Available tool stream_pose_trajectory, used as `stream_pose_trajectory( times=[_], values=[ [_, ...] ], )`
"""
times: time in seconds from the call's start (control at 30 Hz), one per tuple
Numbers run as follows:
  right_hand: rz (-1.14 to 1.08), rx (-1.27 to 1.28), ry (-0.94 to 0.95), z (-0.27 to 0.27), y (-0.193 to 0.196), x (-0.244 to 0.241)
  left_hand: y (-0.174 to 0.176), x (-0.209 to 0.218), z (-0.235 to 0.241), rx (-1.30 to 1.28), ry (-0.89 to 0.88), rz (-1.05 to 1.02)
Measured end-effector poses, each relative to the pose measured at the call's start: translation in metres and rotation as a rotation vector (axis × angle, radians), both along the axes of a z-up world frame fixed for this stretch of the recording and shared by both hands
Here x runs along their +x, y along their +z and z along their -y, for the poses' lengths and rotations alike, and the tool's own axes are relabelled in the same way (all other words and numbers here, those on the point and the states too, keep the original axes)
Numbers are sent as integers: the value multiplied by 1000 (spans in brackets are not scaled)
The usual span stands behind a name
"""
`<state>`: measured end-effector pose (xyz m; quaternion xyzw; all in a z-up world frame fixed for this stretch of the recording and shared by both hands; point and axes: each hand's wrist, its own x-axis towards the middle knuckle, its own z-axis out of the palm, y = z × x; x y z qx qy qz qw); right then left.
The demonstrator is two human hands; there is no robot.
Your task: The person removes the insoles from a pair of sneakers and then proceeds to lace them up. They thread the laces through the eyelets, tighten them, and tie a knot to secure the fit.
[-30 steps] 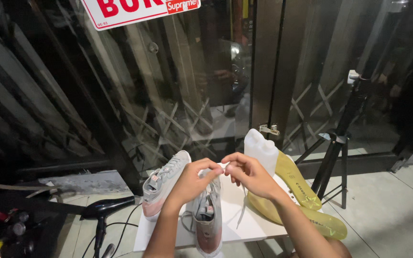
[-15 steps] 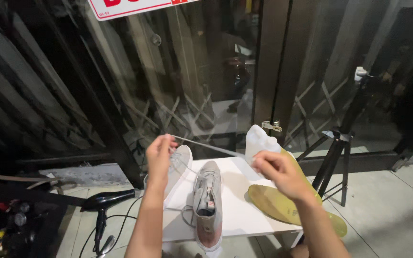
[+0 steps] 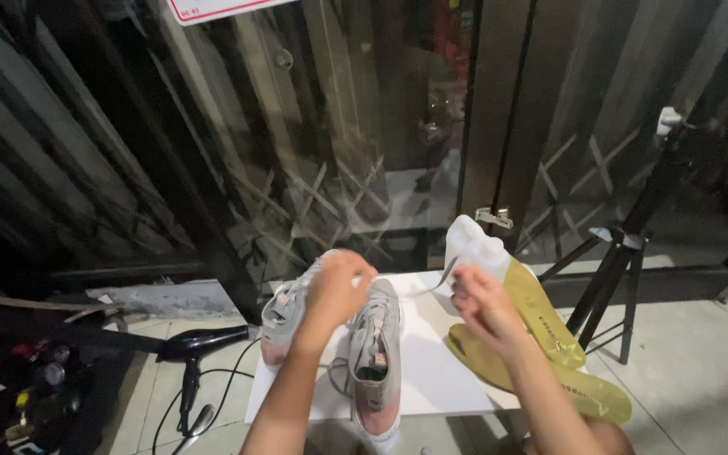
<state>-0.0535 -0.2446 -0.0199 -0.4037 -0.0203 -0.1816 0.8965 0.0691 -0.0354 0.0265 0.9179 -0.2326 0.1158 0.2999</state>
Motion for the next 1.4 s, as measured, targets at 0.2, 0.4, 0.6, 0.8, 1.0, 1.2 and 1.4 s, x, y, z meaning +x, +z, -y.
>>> stream_pose_trajectory(
  times=[0.2, 0.4, 0.6, 0.8, 1.0, 1.2, 1.4],
  values=[
    [-353, -135, -162, -38, -66, 41, -35, -16, 13, 513, -213, -297],
    [-315, -227, -207, -57, -90, 38, -70, -3, 13, 435, -163, -395],
    [-260, -483, -298, -60, -95, 27, -72, -8, 8, 193, -255, -463],
    [-145, -874, -454, -64, -82, 20, -79, -6, 6, 200, -207, -429],
    [52, -975, -443, -67, -63, 8, -97, 4, 7, 164, -244, -360],
    [-42, -951, -416, -69, -66, 13, -74, -11, 10, 265, -210, -243],
    [-94, -997, -423, -73, -59, 9, -97, 0, 12, 282, -250, -161]
  ],
)
